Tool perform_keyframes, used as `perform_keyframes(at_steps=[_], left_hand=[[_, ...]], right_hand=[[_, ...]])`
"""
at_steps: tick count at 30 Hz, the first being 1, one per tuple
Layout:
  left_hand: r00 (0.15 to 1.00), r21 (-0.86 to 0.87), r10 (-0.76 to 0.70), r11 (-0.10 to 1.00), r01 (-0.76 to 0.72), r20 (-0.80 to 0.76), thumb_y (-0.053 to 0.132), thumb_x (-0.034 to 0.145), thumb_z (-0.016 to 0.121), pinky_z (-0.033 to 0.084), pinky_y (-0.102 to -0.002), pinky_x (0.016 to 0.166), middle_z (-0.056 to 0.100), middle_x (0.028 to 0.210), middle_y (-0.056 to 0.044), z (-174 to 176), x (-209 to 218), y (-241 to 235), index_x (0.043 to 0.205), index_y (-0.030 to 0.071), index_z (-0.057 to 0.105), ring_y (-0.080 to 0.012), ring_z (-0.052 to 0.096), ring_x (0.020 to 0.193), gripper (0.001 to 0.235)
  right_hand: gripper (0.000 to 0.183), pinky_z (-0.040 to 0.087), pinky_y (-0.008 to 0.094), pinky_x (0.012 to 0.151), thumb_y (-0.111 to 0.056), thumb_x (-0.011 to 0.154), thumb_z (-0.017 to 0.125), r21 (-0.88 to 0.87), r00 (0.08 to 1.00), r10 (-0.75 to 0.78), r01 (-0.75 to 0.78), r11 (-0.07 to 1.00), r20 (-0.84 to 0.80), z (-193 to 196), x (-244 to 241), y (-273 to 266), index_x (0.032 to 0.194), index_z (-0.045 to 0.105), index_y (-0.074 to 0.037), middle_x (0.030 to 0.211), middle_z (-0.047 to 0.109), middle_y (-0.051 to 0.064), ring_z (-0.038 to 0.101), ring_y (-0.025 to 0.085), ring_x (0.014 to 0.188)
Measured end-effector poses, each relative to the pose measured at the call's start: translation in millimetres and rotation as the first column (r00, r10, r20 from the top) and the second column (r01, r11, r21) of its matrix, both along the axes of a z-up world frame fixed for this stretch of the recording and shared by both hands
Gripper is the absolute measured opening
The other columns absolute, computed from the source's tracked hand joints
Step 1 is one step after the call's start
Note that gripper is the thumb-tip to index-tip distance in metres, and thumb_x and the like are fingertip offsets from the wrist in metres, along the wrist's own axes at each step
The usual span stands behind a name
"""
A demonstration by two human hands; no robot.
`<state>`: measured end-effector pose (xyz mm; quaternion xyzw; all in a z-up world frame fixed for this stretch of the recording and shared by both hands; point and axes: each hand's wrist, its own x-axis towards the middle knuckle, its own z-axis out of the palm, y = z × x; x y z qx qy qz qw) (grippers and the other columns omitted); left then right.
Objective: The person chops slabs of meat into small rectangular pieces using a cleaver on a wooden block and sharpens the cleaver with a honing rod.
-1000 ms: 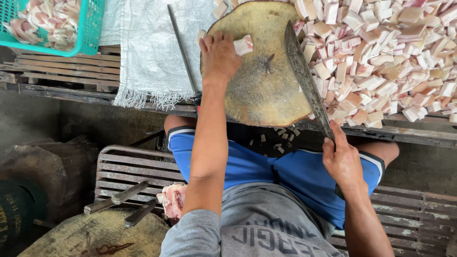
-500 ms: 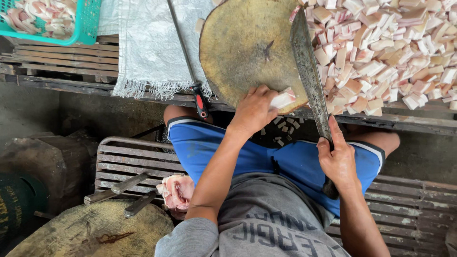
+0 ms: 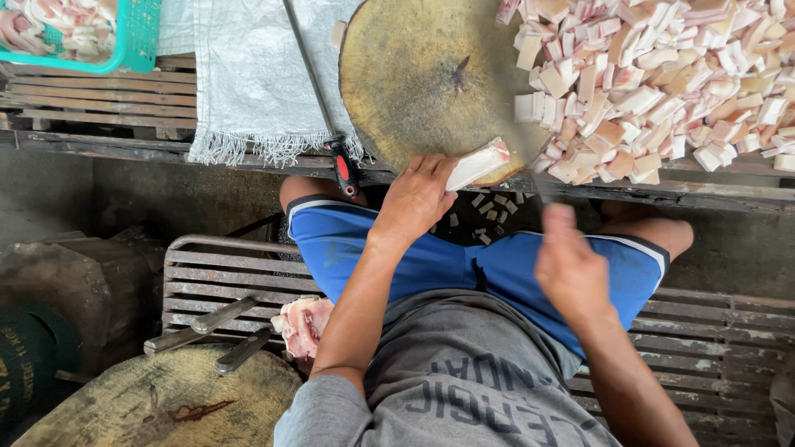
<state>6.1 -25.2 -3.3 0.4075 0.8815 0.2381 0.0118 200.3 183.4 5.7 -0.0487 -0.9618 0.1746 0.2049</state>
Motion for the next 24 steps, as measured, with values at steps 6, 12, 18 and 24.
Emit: perform_keyframes(at_steps=[6, 12, 18, 24], left_hand=[[1.0, 0.024, -0.022, 0.999, 0.022, 0.006, 0.019, 0.083, 0.079, 0.052, -0.044, 0.098, 0.062, 0.128, -0.015, -5.5, 7.3, 1.2, 0.134, 0.003, 0.057, -0.0365, 0.061, 0.116, 0.058], [0.991, 0.103, -0.023, 0.995, 0.009, 0.135, 0.022, 0.084, 0.078, 0.056, -0.042, 0.088, 0.056, 0.134, -0.017, -4.6, 7.7, 8.7, 0.127, 0.003, 0.057, -0.0364, 0.066, 0.108, 0.052], [0.997, 0.079, -0.075, 0.994, 0.073, 0.029, 0.017, 0.086, 0.075, 0.057, -0.041, 0.09, 0.059, 0.125, -0.012, -5.9, 6.2, 7.1, 0.118, 0.005, 0.061, -0.0336, 0.066, 0.109, 0.037], [0.995, 0.128, -0.085, 0.988, 0.091, -0.056, 0.02, 0.088, 0.074, 0.056, -0.041, 0.088, 0.06, 0.124, -0.011, -9.8, 2.5, 13.9, 0.117, 0.004, 0.061, -0.032, 0.065, 0.108, 0.036]], right_hand=[[0.066, 0.056, 0.046, 0.068, -0.003, 0.098, 0.063, -0.175, 0.996, -0.019, 0.034, 0.984, 0.088, -3.8, 10.7, 5.7, 0.16, 0.044, -0.017, 0.106, 0.071, 0.024, 0.068, 0.041, 0.08], [0.061, 0.057, 0.035, 0.062, 0.005, 0.114, 0.055, -0.319, 0.964, -0.065, -0.022, 0.947, -0.259, 28.1, 20.1, 17.2, 0.168, 0.035, -0.013, 0.091, 0.07, 0.016, 0.067, 0.019, 0.067], [0.071, 0.054, 0.048, 0.057, -0.004, 0.086, 0.068, 0.084, 0.953, -0.008, -0.018, 0.996, 0.304, -13.9, -3.1, 3.0, 0.154, 0.046, -0.007, 0.077, 0.069, 0.019, 0.065, 0.038, 0.058], [0.062, 0.058, 0.044, 0.071, -0.001, 0.096, 0.064, -0.155, 1.0, 0.01, -0.01, 0.988, 0.0, 5.9, 6.6, 19.0, 0.156, 0.052, -0.009, 0.1, 0.068, 0.026, 0.07, 0.04, 0.082]])
